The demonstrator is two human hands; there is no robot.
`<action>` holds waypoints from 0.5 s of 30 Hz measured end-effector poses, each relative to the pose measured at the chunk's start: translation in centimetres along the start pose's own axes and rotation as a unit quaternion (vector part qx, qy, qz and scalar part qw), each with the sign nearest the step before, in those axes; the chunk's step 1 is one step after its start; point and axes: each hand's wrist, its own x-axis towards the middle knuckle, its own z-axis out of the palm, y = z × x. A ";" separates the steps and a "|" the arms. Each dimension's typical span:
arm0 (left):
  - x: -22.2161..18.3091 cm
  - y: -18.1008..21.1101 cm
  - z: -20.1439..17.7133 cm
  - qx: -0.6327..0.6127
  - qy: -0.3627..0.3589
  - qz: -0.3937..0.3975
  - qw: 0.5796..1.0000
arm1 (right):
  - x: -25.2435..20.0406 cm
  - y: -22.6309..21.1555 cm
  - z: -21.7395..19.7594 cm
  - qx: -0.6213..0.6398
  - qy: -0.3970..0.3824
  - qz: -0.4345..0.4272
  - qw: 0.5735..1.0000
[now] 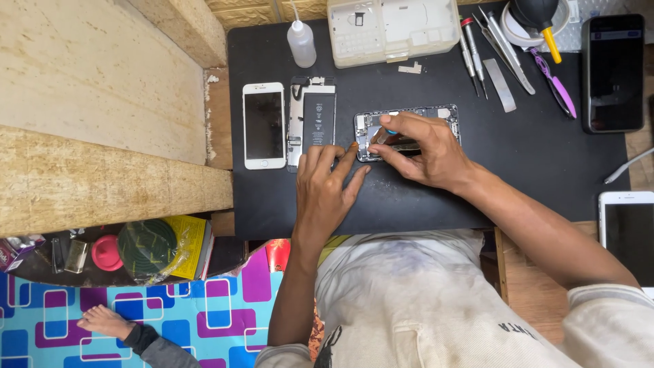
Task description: Using a precision screwdriver to work on the internal components of a disassembled smartphone on a repair bench.
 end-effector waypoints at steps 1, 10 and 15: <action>0.0 0.1 -0.1 -0.002 0.000 0.002 1.000 | -0.4 0.1 0.1 -0.002 0.001 0.001 1.000; -0.2 0.6 -0.3 0.071 -0.038 0.028 0.996 | -2.3 0.6 -11.0 -0.058 0.151 0.280 0.946; 0.2 0.8 -0.1 0.086 -0.046 0.032 0.995 | -2.6 0.9 -14.8 -0.296 -0.055 0.331 0.894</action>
